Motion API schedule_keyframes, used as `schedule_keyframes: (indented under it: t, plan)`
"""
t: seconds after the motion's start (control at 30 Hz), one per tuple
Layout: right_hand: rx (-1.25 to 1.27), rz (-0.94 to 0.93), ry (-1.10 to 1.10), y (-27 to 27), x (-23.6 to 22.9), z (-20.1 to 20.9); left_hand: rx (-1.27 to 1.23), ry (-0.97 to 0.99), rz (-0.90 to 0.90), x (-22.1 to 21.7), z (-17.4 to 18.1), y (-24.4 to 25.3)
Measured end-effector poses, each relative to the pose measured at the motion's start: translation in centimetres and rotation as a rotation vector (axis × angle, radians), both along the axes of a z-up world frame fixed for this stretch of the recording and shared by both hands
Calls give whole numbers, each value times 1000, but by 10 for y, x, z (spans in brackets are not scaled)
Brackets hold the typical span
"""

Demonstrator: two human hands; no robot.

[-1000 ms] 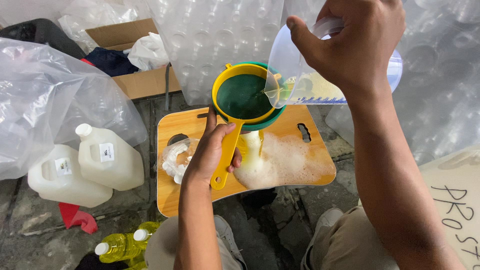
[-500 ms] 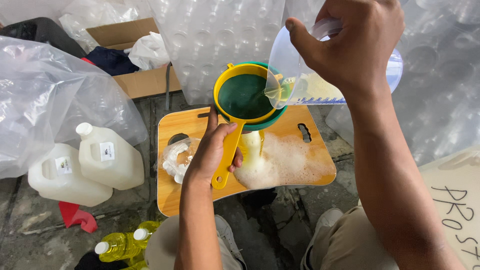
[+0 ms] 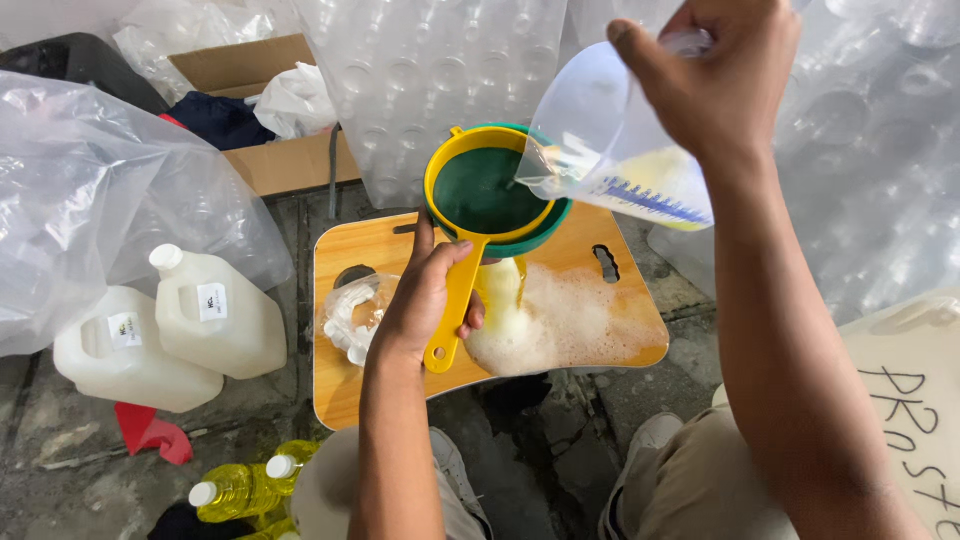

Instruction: The person scoops yellow liquid from a large white container using a measuring cup, then pours it through a funnel into a small bottle on a wooden tray. The person repeats the scooping and pouring steps and finally secures the bottle cap.

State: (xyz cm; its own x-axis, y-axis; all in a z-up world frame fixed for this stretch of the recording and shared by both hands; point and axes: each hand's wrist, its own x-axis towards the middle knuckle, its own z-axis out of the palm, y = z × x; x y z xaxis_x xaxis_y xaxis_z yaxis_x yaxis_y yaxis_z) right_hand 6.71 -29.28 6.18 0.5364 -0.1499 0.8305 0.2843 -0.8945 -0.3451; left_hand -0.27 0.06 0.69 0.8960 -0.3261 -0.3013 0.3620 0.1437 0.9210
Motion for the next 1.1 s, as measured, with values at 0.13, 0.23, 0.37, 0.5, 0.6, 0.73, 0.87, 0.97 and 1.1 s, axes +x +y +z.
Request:
schedule_keyframes:
  t: [0.13,0.23,0.37,0.5,0.6,0.73,0.87,0.97,1.1]
  plan:
    - [297,30,134,-8,-4,1,-9,11,4,1,1,0]
    - [414,11,159,-21,-5,-7,4,17,15,-2,4,1]
    - [728,87,214,-27,-25,-12,28,-3,-4,-2,6,3]
    - [1076,37,290,-41,-34,-45,5,-47,-14,-2,9,5]
    - [1183,38,142,-29,-53,-80,-48,-175,-15,-7,4,4]
    - [1292,-30,149,-29,-39,-157,-11,-193,-32,-8,13,-3]
    - [1299,-184,225,-7,-45,-177,-57,-213,-33,-5,21,-26]
    - [1353,-179,242,-4,-45,-204,-134,-210,-41,-2,9,-53]
    - [1472,-194,217,-3,-44,-239,-171,-189,-61,2,-13,-93]
